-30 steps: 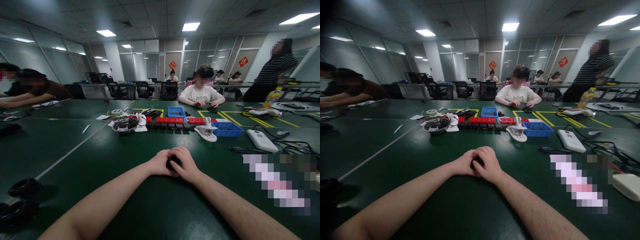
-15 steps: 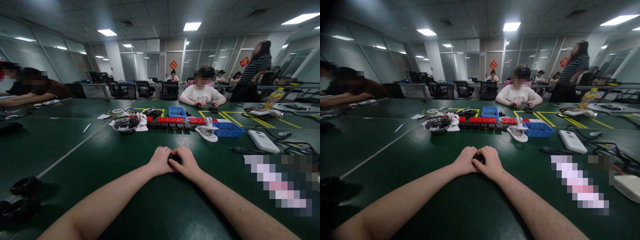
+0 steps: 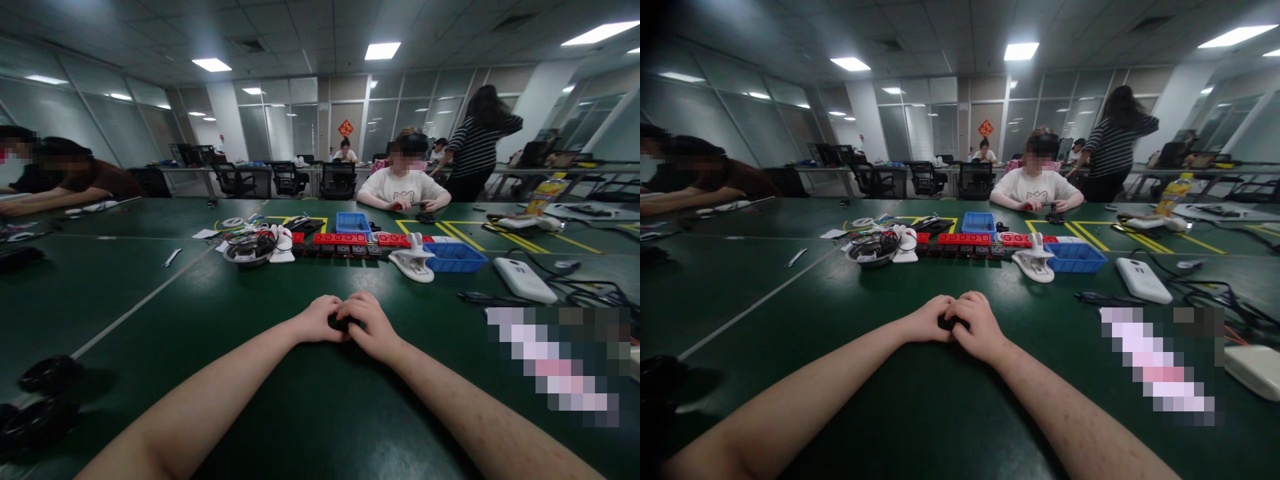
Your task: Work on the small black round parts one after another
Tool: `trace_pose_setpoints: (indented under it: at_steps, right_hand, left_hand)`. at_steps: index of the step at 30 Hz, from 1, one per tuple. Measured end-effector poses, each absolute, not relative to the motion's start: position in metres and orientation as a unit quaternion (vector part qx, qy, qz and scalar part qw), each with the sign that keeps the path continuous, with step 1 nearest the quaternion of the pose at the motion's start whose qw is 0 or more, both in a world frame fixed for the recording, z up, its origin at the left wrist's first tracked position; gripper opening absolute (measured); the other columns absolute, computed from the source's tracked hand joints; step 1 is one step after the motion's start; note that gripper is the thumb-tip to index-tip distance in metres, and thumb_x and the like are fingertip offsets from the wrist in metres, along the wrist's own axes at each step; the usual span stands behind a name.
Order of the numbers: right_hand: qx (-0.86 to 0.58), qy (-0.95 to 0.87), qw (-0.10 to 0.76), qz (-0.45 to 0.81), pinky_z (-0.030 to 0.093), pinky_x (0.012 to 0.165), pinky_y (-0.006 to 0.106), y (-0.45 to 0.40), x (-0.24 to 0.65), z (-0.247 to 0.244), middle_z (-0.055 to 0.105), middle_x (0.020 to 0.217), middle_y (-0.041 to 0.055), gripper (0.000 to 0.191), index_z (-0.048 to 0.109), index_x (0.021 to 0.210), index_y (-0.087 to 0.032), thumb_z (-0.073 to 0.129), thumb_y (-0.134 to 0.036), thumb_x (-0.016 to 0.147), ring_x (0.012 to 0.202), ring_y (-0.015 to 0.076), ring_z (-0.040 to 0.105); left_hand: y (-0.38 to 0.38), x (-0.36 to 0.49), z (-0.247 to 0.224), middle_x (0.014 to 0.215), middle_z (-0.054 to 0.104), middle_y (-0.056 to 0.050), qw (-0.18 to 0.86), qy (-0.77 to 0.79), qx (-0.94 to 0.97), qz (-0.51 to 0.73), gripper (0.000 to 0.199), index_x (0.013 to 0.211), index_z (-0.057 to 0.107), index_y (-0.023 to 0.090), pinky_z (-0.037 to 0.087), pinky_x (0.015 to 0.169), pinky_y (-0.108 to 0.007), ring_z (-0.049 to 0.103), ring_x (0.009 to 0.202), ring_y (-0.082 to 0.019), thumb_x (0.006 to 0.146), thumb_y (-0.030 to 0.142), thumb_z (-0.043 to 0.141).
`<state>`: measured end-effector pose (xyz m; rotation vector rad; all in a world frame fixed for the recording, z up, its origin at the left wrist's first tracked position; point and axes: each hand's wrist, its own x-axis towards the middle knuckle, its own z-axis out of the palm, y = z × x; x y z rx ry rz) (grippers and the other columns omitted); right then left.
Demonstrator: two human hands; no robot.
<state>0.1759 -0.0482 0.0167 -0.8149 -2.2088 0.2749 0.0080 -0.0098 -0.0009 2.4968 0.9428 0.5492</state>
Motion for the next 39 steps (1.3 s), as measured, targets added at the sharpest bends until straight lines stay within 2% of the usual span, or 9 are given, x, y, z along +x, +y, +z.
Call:
trace_pose_setpoints:
  at_steps: [3, 7, 11, 14, 19, 26, 30, 36, 39]
  right_hand:
    - [-0.308, -0.863, 0.386, 0.105, 0.035, 0.084, 0.040, -0.049, 0.176, 0.016, 0.062, 0.083, 0.0030, 0.019, 0.057, 0.080, -0.021, 0.043, -0.014, 0.070, 0.087, 0.0214, 0.050]
    - [-0.328, -0.849, 0.404, 0.094, 0.037, 0.083, 0.039, -0.048, 0.175, 0.013, 0.059, 0.092, 0.0063, 0.018, 0.054, 0.092, -0.019, 0.045, -0.026, 0.078, 0.088, 0.0219, 0.050]
    - [-0.386, -0.826, 0.404, 0.074, 0.039, 0.077, 0.039, -0.045, 0.175, 0.010, 0.056, 0.090, 0.0080, 0.026, 0.051, 0.093, -0.017, 0.047, -0.039, 0.080, 0.084, 0.0229, 0.050]
    - [-0.413, -0.825, 0.380, 0.063, 0.039, 0.073, 0.038, -0.042, 0.175, 0.008, 0.055, 0.084, 0.0067, 0.026, 0.051, 0.086, -0.017, 0.050, -0.042, 0.078, 0.080, 0.0223, 0.049]
    - [-0.440, -0.827, 0.344, 0.056, 0.038, 0.072, 0.036, -0.041, 0.174, 0.008, 0.055, 0.080, 0.0051, 0.018, 0.052, 0.079, -0.018, 0.055, -0.035, 0.077, 0.078, 0.0213, 0.048]
    - [-0.420, -0.833, 0.354, 0.068, 0.037, 0.075, 0.036, -0.042, 0.174, 0.011, 0.057, 0.083, 0.0053, 0.011, 0.056, 0.084, -0.018, 0.054, -0.024, 0.076, 0.081, 0.0214, 0.050]
    - [-0.365, -0.850, 0.367, 0.098, 0.037, 0.079, 0.038, -0.043, 0.176, 0.013, 0.061, 0.087, 0.0051, 0.017, 0.058, 0.086, -0.018, 0.049, -0.015, 0.072, 0.084, 0.0212, 0.051]
    - [-0.318, -0.853, 0.389, 0.145, 0.039, 0.079, 0.039, -0.042, 0.176, 0.015, 0.063, 0.079, 0.0023, 0.022, 0.059, 0.076, -0.021, 0.044, -0.010, 0.064, 0.083, 0.0206, 0.052]
    - [-0.314, -0.847, 0.407, 0.134, 0.040, 0.082, 0.040, -0.045, 0.176, 0.014, 0.061, 0.090, 0.0046, 0.021, 0.060, 0.078, -0.021, 0.044, -0.012, 0.067, 0.089, 0.0215, 0.052]
  left_hand:
    - [-0.010, 0.008, 0.000, 0.100, 0.054, -0.003, 0.207, 0.338, 0.899, 0.187, 0.031, 0.087, 0.059, 0.020, 0.038, 0.087, -0.036, 0.049, 0.097, -0.024, 0.062, 0.035, 0.069]
    - [-0.014, 0.010, 0.002, 0.105, 0.054, -0.005, 0.195, 0.342, 0.899, 0.194, 0.056, 0.107, 0.052, 0.022, 0.037, 0.088, -0.039, 0.049, 0.099, -0.026, 0.059, 0.046, 0.070]
    - [-0.020, 0.014, 0.002, 0.100, 0.053, -0.005, 0.148, 0.401, 0.880, 0.207, 0.068, 0.104, 0.050, 0.021, 0.038, 0.086, -0.041, 0.050, 0.094, -0.026, 0.051, 0.057, 0.071]
    - [-0.023, 0.017, 0.000, 0.092, 0.053, -0.005, 0.100, 0.442, 0.869, 0.198, 0.061, 0.094, 0.052, 0.019, 0.038, 0.084, -0.040, 0.050, 0.089, -0.026, 0.053, 0.061, 0.067]
    - [-0.024, 0.020, -0.002, 0.085, 0.052, -0.004, 0.070, 0.448, 0.873, 0.181, 0.050, 0.084, 0.053, 0.018, 0.039, 0.083, -0.039, 0.050, 0.086, -0.024, 0.058, 0.059, 0.064]
    - [-0.021, 0.018, 0.004, 0.084, 0.053, -0.003, 0.110, 0.424, 0.878, 0.194, 0.041, 0.086, 0.053, 0.018, 0.041, 0.079, -0.036, 0.051, 0.082, -0.022, 0.060, 0.046, 0.067]
    - [-0.016, 0.013, 0.005, 0.092, 0.054, -0.004, 0.168, 0.381, 0.888, 0.195, 0.036, 0.088, 0.055, 0.017, 0.042, 0.079, -0.033, 0.050, 0.087, -0.022, 0.061, 0.038, 0.068]
    - [-0.008, 0.008, -0.002, 0.096, 0.053, -0.004, 0.192, 0.348, 0.897, 0.193, 0.035, 0.089, 0.059, 0.019, 0.041, 0.083, -0.035, 0.049, 0.092, -0.023, 0.062, 0.037, 0.069]
    - [-0.007, 0.007, -0.004, 0.100, 0.054, -0.004, 0.192, 0.335, 0.903, 0.188, 0.033, 0.091, 0.060, 0.020, 0.040, 0.086, -0.037, 0.049, 0.095, -0.024, 0.064, 0.036, 0.068]
